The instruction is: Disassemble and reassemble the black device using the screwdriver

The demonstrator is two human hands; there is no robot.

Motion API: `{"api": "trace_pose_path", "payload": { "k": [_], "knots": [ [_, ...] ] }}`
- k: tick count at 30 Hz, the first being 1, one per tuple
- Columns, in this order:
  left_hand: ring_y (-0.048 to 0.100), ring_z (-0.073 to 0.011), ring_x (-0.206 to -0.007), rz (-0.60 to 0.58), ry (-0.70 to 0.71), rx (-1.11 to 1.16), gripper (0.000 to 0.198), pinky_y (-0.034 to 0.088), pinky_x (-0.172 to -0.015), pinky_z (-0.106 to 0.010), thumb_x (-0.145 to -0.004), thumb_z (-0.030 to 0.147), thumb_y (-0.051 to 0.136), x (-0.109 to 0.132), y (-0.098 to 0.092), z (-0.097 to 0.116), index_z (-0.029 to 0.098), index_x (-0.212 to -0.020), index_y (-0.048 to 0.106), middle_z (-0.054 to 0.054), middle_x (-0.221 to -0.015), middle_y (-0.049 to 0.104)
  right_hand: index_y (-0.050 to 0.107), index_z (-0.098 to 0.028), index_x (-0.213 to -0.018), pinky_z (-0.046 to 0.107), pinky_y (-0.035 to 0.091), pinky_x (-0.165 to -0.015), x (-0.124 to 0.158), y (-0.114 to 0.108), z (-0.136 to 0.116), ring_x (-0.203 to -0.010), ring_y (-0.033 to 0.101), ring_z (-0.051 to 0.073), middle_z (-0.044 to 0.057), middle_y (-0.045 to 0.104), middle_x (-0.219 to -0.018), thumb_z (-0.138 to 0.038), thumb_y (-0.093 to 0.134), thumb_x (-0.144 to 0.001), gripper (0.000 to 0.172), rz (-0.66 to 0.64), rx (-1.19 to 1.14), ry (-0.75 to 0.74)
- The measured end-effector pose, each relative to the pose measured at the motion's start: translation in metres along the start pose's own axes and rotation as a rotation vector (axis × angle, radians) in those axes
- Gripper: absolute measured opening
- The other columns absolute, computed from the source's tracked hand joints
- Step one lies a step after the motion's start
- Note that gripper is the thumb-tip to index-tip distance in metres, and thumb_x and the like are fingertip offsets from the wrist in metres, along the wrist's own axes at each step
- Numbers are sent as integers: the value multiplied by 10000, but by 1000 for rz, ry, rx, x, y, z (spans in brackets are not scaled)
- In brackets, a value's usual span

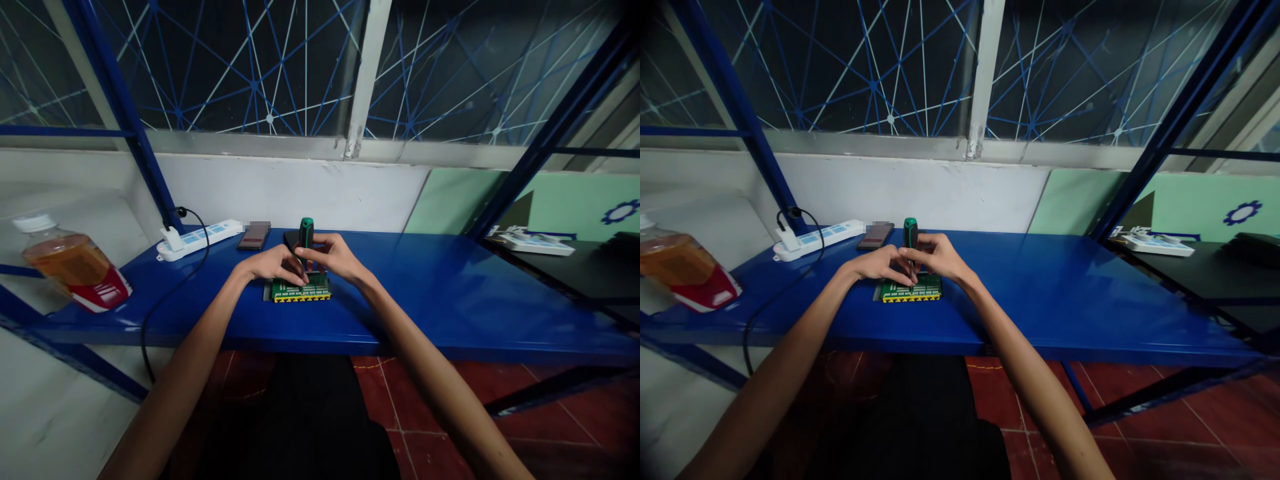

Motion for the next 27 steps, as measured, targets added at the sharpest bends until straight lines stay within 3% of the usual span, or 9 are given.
{"api": "trace_pose_path", "payload": {
  "k": [6,10,19,27],
  "knots": [
    [687,-210,-847,43,-11,-15,175,499,-826,-346,-717,303,767,-1,1,-1,165,-825,762,-73,-850,750,674,-147,-836,233,367,-431,0,-1,-2,-540,568,117,6,610,-627,-438,704,-754,304,-9,0,8],
    [687,-208,-836,70,-11,-34,175,494,-814,-339,-702,308,780,-1,1,-2,168,-806,760,-66,-823,748,699,-146,-905,240,372,-431,1,-1,-1,-550,583,133,18,629,-623,-431,711,-751,325,-5,-19,7],
    [682,-211,-896,-23,3,14,179,487,-854,-357,-751,298,743,-1,-1,-3,169,-876,754,-80,-902,749,697,-161,-930,234,376,-430,0,-1,2,-498,554,108,-13,597,-604,-394,736,-727,312,14,-46,6],
    [677,-207,-858,64,4,-35,170,481,-828,-336,-711,313,768,-2,0,-4,173,-806,763,-64,-836,744,679,-153,-934,234,380,-421,0,0,-1,-526,591,128,10,626,-640,-428,704,-759,328,8,-34,8]
  ]
}}
Point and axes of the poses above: each hand's wrist, its own x-axis away from the middle knuckle, its own y-axis out of the palm, z = x × y, the point moved 2 cm from there along -x, towards the middle knuckle
